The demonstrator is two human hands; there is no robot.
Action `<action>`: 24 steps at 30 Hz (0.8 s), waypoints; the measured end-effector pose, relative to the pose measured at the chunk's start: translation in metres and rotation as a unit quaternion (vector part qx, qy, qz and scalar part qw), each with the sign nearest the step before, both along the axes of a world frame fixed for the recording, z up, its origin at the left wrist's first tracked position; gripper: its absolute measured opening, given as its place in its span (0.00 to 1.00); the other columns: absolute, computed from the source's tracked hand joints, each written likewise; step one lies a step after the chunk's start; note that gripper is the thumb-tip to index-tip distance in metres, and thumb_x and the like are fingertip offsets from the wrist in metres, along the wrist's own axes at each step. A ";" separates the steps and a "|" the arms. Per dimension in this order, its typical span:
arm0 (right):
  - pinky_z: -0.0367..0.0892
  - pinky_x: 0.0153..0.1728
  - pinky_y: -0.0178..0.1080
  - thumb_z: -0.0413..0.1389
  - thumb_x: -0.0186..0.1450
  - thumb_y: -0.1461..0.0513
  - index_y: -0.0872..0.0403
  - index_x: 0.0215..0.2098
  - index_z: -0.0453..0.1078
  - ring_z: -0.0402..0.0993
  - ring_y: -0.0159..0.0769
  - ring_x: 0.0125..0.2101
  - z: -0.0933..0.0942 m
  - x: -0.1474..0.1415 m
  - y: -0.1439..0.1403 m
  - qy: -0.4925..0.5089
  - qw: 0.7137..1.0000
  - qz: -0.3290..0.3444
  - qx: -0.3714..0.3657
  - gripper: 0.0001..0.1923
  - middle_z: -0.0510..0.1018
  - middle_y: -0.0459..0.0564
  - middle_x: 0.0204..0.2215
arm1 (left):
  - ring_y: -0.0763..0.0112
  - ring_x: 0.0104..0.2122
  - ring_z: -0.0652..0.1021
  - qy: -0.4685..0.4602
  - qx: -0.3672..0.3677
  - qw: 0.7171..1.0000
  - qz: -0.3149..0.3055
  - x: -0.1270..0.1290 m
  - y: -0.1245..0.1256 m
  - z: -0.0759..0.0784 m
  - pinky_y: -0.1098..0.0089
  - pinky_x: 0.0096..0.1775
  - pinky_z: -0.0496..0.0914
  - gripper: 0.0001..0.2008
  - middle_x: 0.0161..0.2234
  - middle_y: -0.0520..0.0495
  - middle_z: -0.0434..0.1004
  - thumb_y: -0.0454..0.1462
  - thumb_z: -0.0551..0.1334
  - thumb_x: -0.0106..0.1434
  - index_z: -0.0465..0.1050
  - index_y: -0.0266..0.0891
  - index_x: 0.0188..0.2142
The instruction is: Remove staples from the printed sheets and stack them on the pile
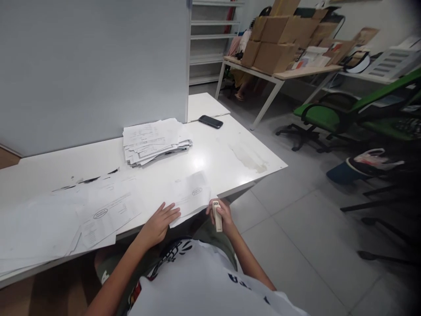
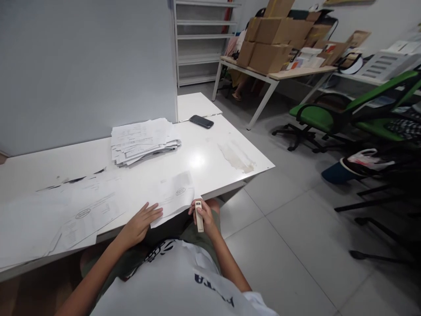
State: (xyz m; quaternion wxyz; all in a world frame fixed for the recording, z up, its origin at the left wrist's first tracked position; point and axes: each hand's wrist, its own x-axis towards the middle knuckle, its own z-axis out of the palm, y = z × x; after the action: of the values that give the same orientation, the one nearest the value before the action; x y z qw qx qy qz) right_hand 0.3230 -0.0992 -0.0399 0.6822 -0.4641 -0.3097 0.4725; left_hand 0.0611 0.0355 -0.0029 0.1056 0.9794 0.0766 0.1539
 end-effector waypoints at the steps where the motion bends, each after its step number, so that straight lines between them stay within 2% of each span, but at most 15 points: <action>1: 0.50 0.14 0.33 0.56 0.59 0.44 0.52 0.38 0.66 0.62 0.29 0.13 0.003 0.001 -0.002 -0.002 1.000 0.007 -0.002 0.22 0.78 0.49 0.27 | 0.63 0.66 0.61 0.010 -0.003 1.000 0.001 0.004 -0.003 0.002 0.47 0.66 0.57 0.32 0.61 0.46 0.69 0.23 0.47 0.63 0.60 0.42 0.65; 4: 0.50 0.14 0.34 0.56 0.57 0.42 0.52 0.38 0.67 0.61 0.29 0.13 0.013 0.007 -0.011 -0.004 0.999 0.024 -0.027 0.24 0.79 0.50 0.29 | 0.56 0.68 0.56 0.039 0.004 0.999 0.021 0.017 -0.012 0.006 0.43 0.66 0.54 0.27 0.65 0.43 0.62 0.32 0.51 0.67 0.57 0.40 0.66; 6: 0.51 0.15 0.35 0.56 0.55 0.40 0.52 0.38 0.67 0.60 0.29 0.14 0.018 0.011 -0.015 -0.006 0.998 0.039 -0.051 0.26 0.79 0.51 0.30 | 0.52 0.69 0.54 0.048 0.024 0.997 0.050 0.025 -0.017 0.003 0.42 0.65 0.54 0.29 0.67 0.41 0.58 0.34 0.54 0.67 0.55 0.39 0.67; 9: 0.50 0.15 0.34 0.57 0.55 0.41 0.52 0.38 0.67 0.60 0.28 0.14 0.020 0.016 -0.022 0.001 0.997 0.037 -0.065 0.26 0.79 0.51 0.31 | 0.54 0.68 0.56 0.043 0.058 0.994 0.083 0.031 -0.020 -0.007 0.45 0.65 0.57 0.32 0.65 0.42 0.62 0.25 0.52 0.64 0.57 0.41 0.67; 11: 0.50 0.15 0.34 0.56 0.58 0.42 0.52 0.39 0.67 0.60 0.28 0.13 0.016 0.019 -0.026 0.012 0.998 0.032 -0.056 0.24 0.79 0.50 0.31 | 0.57 0.68 0.57 0.034 0.068 0.994 0.075 0.031 -0.020 -0.013 0.49 0.65 0.60 0.36 0.64 0.44 0.64 0.19 0.49 0.60 0.59 0.41 0.66; 14: 0.49 0.14 0.33 0.55 0.61 0.46 0.53 0.40 0.68 0.60 0.27 0.13 0.006 0.018 -0.032 0.025 0.997 0.053 -0.053 0.20 0.79 0.49 0.30 | 0.59 0.68 0.54 0.020 0.074 0.996 0.041 0.030 -0.021 -0.014 0.55 0.62 0.65 0.36 0.66 0.41 0.60 0.18 0.48 0.59 0.58 0.39 0.66; 16: 0.50 0.14 0.33 0.56 0.61 0.47 0.53 0.40 0.68 0.61 0.28 0.13 -0.001 0.013 -0.034 0.027 0.996 0.058 -0.061 0.20 0.79 0.49 0.29 | 0.53 0.69 0.52 0.019 0.082 0.996 0.037 0.031 -0.024 -0.012 0.52 0.62 0.65 0.30 0.67 0.38 0.57 0.25 0.52 0.65 0.57 0.36 0.66; 19: 0.50 0.13 0.33 0.57 0.58 0.45 0.53 0.40 0.67 0.60 0.28 0.13 -0.008 -0.002 -0.033 0.031 0.995 0.056 -0.076 0.23 0.78 0.48 0.27 | 0.44 0.68 0.53 0.015 0.094 0.992 0.086 0.033 -0.028 -0.012 0.43 0.62 0.63 0.26 0.65 0.33 0.60 0.38 0.58 0.69 0.59 0.33 0.64; 21: 0.50 0.14 0.33 0.57 0.57 0.43 0.53 0.39 0.66 0.59 0.28 0.13 -0.010 -0.014 -0.031 0.035 0.994 0.055 -0.088 0.24 0.78 0.48 0.27 | 0.46 0.67 0.58 0.010 0.087 0.990 0.108 0.033 -0.028 -0.014 0.43 0.62 0.63 0.23 0.63 0.34 0.64 0.36 0.56 0.70 0.62 0.35 0.63; 24: 0.51 0.15 0.33 0.56 0.57 0.42 0.52 0.39 0.66 0.60 0.27 0.13 -0.011 -0.031 -0.031 0.040 0.995 0.031 -0.082 0.24 0.79 0.49 0.30 | 0.55 0.65 0.63 -0.003 0.074 0.993 0.092 0.031 -0.026 -0.019 0.50 0.62 0.65 0.21 0.60 0.37 0.69 0.29 0.52 0.69 0.66 0.37 0.60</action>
State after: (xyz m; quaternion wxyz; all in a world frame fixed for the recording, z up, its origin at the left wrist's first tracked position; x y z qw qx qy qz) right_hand 0.2921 -0.1299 -0.0509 0.6388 -0.4894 -0.2562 0.5356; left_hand 0.0918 0.0095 -0.0220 0.0187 0.9728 0.1549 0.1713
